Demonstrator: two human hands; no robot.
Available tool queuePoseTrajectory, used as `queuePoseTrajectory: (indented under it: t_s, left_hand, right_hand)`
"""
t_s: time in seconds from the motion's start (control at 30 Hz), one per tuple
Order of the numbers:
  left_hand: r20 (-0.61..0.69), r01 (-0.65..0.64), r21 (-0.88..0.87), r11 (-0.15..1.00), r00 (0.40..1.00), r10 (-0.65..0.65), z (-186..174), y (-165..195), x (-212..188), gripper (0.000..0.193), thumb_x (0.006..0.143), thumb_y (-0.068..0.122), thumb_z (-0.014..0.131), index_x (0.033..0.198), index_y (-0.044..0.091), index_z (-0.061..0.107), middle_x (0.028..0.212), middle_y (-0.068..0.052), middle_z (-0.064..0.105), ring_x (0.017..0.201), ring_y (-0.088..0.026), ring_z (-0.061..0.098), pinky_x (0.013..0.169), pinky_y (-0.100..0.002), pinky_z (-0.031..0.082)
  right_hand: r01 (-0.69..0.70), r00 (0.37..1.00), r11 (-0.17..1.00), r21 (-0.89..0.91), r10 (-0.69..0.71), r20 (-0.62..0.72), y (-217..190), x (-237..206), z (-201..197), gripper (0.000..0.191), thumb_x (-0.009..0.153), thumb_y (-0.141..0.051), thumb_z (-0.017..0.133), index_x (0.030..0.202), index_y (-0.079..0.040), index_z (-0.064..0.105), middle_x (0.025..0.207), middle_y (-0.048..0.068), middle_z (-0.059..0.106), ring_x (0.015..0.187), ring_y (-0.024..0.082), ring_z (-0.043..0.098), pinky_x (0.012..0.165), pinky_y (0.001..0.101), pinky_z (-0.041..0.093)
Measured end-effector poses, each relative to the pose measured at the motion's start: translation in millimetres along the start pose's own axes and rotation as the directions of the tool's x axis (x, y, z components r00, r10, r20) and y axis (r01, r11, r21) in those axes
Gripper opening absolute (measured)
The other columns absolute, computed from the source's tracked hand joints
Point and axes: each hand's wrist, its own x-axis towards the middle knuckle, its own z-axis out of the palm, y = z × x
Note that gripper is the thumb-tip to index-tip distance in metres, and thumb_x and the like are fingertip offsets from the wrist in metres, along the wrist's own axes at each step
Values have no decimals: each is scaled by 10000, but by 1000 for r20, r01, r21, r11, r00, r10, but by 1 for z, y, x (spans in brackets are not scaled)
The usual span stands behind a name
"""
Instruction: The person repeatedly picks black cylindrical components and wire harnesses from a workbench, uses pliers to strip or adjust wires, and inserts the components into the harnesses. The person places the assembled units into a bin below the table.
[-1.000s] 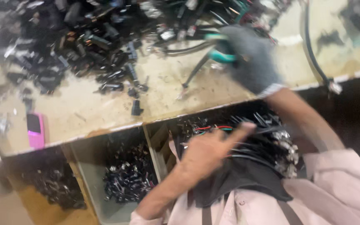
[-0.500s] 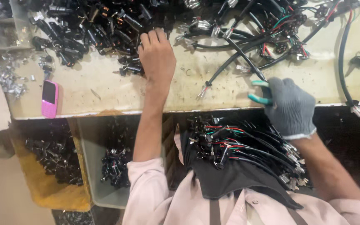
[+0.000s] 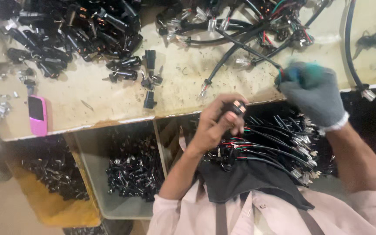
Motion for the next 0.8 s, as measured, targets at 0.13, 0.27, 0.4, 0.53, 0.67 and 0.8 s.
queuePoseTrajectory:
  t_s: [0.13,0.27,0.4,0.53,0.67,0.8]
  left_hand:
    - [28,-26,329,944,999,17,7,1,-3,367,1068,243,645,1342,4,601,1036,-69,715,921,-146,688,844,-296,551]
    - [9,-70,554,830,997,78,14,7,-1,356,1039,158,660,1356,11,591,1057,-134,731,955,-225,724,886,-338,593]
    - [-1,-179,703,688,968,253,18,2,-10,345,987,66,731,1304,14,603,1115,-195,716,1020,-334,743,881,-373,587]
    - [1,-199,772,604,950,313,21,-1,-12,355,928,11,696,1262,-8,579,1174,-226,687,1089,-396,698,910,-393,583]
    - [14,-145,762,631,978,209,25,5,-8,352,966,30,712,1296,-29,605,1104,-195,710,1003,-332,725,854,-376,560]
    - [6,-170,549,818,980,200,22,6,-14,300,1016,68,698,1302,7,635,1157,-140,749,1019,-201,744,938,-298,580]
  right_hand:
    - [363,931,932,14,-363,36,-7,-27,2,161,894,-160,760,1012,-54,729,902,66,732,773,175,704,686,329,554]
    - [173,965,975,140,-197,175,-21,-26,20,233,771,-121,803,994,-65,767,888,77,753,791,188,692,695,320,556]
    - [333,935,941,57,-322,-151,-37,-29,30,167,939,-53,761,1081,-73,674,1008,84,705,857,168,701,792,263,553]
    - [-35,998,999,2,35,58,-37,-34,27,262,784,-74,829,1009,-44,698,861,83,720,718,193,677,681,302,544]
    - [150,988,977,150,-152,7,-38,-36,21,148,852,-38,747,986,-47,682,893,70,701,740,211,647,672,317,536]
    - [163,976,763,626,-32,-214,-53,-43,18,143,879,-29,723,1012,-49,676,917,81,698,751,212,654,665,315,538]
